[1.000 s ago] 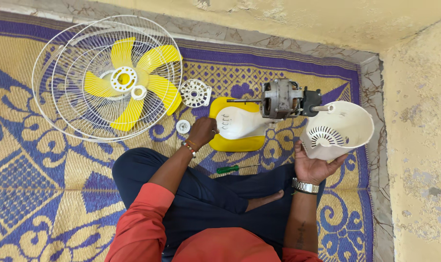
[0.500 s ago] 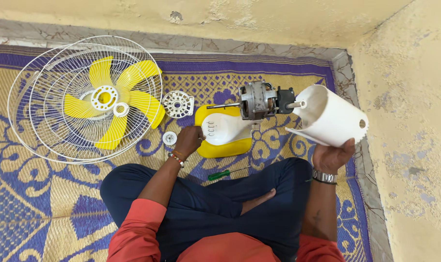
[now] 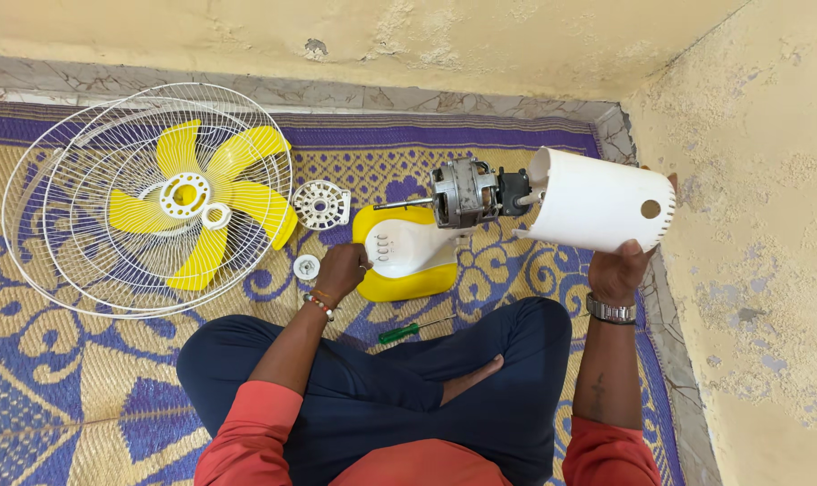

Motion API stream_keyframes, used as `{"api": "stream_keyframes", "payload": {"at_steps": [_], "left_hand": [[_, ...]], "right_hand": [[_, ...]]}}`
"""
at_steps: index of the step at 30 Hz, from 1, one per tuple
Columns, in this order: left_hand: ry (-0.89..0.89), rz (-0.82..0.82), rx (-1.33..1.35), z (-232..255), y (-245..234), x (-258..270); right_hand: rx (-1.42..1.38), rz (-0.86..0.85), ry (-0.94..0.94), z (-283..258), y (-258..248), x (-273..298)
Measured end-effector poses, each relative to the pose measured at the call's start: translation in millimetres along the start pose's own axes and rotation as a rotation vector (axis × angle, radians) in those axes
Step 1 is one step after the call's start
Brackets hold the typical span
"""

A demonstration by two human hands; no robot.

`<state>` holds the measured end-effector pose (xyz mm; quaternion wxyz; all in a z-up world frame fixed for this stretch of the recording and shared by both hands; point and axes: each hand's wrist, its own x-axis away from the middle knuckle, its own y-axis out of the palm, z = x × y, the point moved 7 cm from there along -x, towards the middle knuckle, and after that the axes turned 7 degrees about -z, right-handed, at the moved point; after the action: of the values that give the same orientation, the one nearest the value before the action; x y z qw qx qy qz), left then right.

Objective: The person assembles an electric fan by hand, attaching the motor housing to the stand, then fitting the rear plastic cover onto the motor shaft. The person works on a patterned mat with the fan blade and cage already assembled nearby.

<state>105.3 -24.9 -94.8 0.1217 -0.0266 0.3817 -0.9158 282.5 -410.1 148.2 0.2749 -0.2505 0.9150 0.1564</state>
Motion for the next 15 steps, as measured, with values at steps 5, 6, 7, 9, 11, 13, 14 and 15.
{"api": "stream_keyframes", "payload": {"at_steps": [5,6,7,9,11,13,14,15], "left_hand": [[-0.003,0.004,0.000,-2,1,-1],[0.002,0.005,0.003,-2,1,0],[0.007,0.006,0.005,-2,1,-1],[0.012,0.006,0.008,-2,1,-2],[0.008,0.002,0.010,-2,1,-2],[0.003,0.001,0.015,-2,1,-2],[0.002,0.000,0.018,-2,1,-2],[-0.002,-0.002,0.016,-1,0,-2]], "right_hand": [[0.009,-0.026,0.034,-7,19,-7],[0.020,-0.031,0.027,-9,22,-9],[0.032,-0.036,0.020,-11,24,-11],[0.041,-0.047,0.005,-13,27,-16],[0.035,-0.058,-0.012,-15,30,-20],[0.052,-0.056,0.009,-15,31,-23],[0.061,-0.054,0.019,-15,30,-24],[0.067,-0.058,0.020,-15,31,-25]]}}
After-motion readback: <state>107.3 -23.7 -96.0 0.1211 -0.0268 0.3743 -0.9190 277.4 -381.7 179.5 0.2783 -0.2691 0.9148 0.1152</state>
